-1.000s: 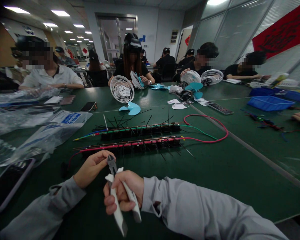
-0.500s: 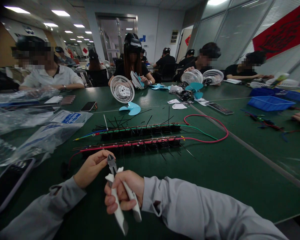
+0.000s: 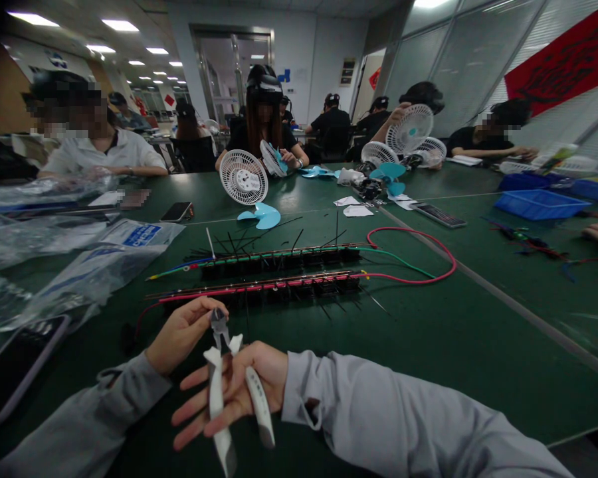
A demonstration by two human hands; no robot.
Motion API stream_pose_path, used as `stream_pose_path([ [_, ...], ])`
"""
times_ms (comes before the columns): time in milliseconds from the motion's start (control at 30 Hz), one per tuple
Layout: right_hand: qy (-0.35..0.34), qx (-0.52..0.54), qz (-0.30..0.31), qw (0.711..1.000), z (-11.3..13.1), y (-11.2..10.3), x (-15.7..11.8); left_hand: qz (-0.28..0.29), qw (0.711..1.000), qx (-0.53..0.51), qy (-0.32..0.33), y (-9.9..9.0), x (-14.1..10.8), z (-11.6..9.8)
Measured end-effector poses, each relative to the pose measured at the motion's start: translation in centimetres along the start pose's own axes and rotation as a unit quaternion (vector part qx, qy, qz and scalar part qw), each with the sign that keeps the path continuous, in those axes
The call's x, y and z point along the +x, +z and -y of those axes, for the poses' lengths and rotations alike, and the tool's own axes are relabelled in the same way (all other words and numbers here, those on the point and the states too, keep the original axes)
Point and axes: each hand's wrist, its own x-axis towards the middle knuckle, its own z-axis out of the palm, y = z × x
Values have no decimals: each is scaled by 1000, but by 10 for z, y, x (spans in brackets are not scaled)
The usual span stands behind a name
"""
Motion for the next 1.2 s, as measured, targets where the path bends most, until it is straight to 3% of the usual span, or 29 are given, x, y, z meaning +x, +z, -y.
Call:
stream_pose_path([
  [533, 13, 15, 36, 999, 4, -5, 1, 30, 1000, 0, -4, 0, -1, -2],
  [700, 2, 20, 28, 999, 3, -10, 2, 26, 1000, -2, 0, 1, -1, -3],
  [1200, 34, 39, -24, 998, 6, 5, -5, 26, 1000, -12, 6, 1, -1, -5],
])
